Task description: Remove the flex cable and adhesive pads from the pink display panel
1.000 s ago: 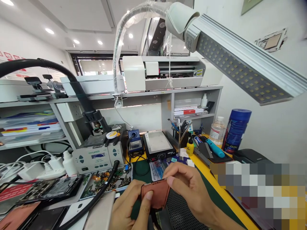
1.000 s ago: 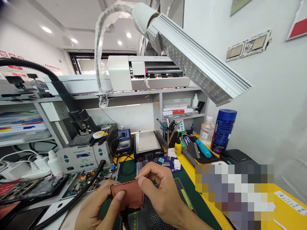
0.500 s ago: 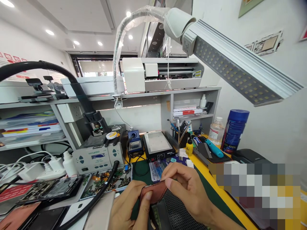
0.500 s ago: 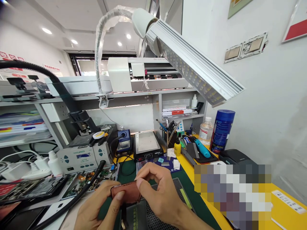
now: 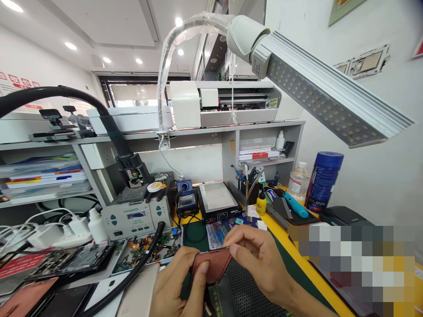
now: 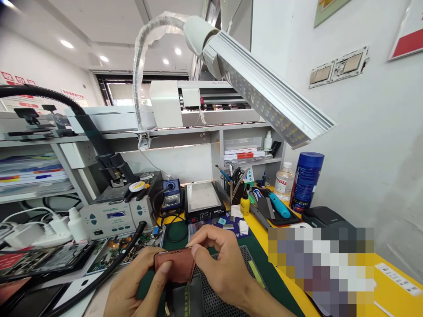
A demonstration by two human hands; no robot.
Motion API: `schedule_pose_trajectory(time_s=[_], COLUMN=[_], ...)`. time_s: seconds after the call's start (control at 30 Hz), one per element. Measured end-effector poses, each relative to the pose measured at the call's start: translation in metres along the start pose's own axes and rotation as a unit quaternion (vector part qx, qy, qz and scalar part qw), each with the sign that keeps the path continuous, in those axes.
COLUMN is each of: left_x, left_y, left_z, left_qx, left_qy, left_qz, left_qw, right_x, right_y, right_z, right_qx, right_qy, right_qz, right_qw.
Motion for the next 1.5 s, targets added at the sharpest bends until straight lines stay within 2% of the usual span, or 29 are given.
schedule_pose_trajectory(time_s=[0.23, 0.63, 0.83, 0.9, 1.03, 1.27, 1.5], left_x=[0.001, 0.001, -0.007, -0.009, -0.007, -0.004, -0.005], left_y=[-0.001, -0.001, -0.006, -0.008, -0.007, -0.002, -0.005], left_z=[0.002, 0.001, -0.003, -0.004, -0.003, 0.001, 0.000], left_qx=[0.000, 0.002, -0.042, -0.041, -0.033, -0.001, 0.004], left_qy=[-0.012, -0.034, -0.076, -0.086, -0.076, -0.030, -0.030], left_qz=[-0.014, 0.002, 0.083, 0.092, 0.083, -0.011, -0.015], left_qw=[1.000, 0.999, 0.993, 0.991, 0.993, 1.000, 0.999], right_x=[-0.002, -0.001, 0.002, 0.003, 0.004, 0.001, 0.006], right_y=[-0.003, -0.004, -0.005, -0.005, -0.005, -0.009, -0.014], right_z=[0.001, 0.002, 0.000, -0.001, -0.001, 0.003, 0.001], right_qx=[-0.004, 0.011, 0.025, 0.028, 0.027, 0.025, 0.027], right_qy=[-0.001, 0.023, 0.031, 0.031, 0.021, -0.005, -0.003], right_qz=[0.017, 0.052, 0.063, 0.068, 0.078, 0.108, 0.132], right_qw=[1.000, 0.998, 0.997, 0.997, 0.996, 0.994, 0.991])
Point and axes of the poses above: each hand's wrist, its own y-axis away from the middle knuckle, its own z-axis out of the palm, x = y × z, the point moved 5 cm from there along -y, towards the middle knuckle, and after that the axes turned 8 degrees about x, right-handed, at the moved point
